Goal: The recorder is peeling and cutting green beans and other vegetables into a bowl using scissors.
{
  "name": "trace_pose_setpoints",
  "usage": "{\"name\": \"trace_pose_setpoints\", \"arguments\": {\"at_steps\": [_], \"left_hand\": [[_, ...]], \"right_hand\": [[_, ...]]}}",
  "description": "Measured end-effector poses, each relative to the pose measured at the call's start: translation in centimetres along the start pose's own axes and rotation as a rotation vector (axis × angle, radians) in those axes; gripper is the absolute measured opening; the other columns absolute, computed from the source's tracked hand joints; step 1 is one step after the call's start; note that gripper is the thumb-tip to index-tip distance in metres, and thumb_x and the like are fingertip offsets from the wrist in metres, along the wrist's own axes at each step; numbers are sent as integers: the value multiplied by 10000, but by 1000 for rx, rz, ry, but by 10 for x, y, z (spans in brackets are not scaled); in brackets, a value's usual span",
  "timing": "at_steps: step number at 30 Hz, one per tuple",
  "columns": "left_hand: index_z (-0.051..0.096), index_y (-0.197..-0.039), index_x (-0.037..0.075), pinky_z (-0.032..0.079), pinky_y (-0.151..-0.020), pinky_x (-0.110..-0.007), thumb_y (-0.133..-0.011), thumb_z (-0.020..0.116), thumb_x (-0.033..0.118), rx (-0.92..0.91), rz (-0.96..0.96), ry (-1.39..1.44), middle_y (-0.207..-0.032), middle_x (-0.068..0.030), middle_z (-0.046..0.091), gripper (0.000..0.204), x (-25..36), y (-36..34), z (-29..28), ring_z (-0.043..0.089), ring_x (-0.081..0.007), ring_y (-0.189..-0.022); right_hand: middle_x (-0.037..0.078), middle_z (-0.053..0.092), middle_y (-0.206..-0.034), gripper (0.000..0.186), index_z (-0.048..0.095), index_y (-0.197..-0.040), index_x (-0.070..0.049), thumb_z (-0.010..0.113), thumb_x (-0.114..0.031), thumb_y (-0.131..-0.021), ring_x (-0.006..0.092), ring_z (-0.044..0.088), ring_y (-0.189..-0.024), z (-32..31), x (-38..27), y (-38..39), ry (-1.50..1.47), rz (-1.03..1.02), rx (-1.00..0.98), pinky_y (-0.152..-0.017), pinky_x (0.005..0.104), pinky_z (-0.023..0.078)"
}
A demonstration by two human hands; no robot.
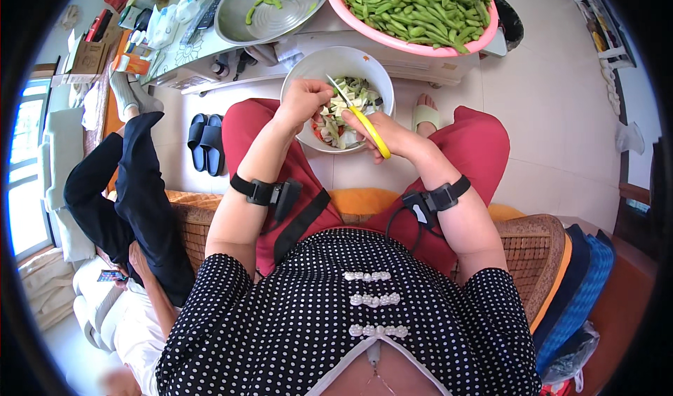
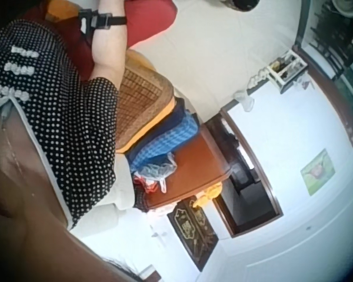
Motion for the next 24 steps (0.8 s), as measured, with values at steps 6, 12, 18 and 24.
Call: {"name": "trace_pose_setpoints", "arguments": {"at_steps": [6,12,18,24], "left_hand": [[643,-817,-10,416,-376,-236,-837,601,114,-74,-172,-201,-624,-16,563,132,-31,-7,5,502,-80,-486],[667,-846,-18,454,-445,-247,-806,624,105,389,354,-10,-639,-45,596,136,78,-5,-60,527,-95,-507],[626,-1063,-5,494,-672,-301,-752,685,143,980,724,-855,-984,-229,621,350,183,5,-108,641,-252,-754],[666,-871,35,477,-622,-351,-745,661,123,464,942,-619,-818,-101,622,154,216,-10,3,612,-270,-712]], "right_hand": [[157,582,-719,738,572,-1019,17,472,-677,-789,252,602,-521,-7,7,9,330,167,21,-396,335,513],[222,631,-771,815,632,-834,79,438,-710,-782,343,641,-678,-25,20,-1,608,114,141,-622,410,521],[247,626,-779,835,632,-815,87,423,-720,-779,382,621,-778,-23,12,-3,662,8,210,-724,420,489],[231,635,-918,758,650,-907,31,414,-683,-805,355,607,-914,-27,5,5,709,85,185,-817,405,466]]}}
Point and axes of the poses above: each hand's wrist, its own y-axis away from the middle knuckle, its own z-axis out of the palm, x = y × z, the point moved 9 cm from there along -y, towards the middle knuckle
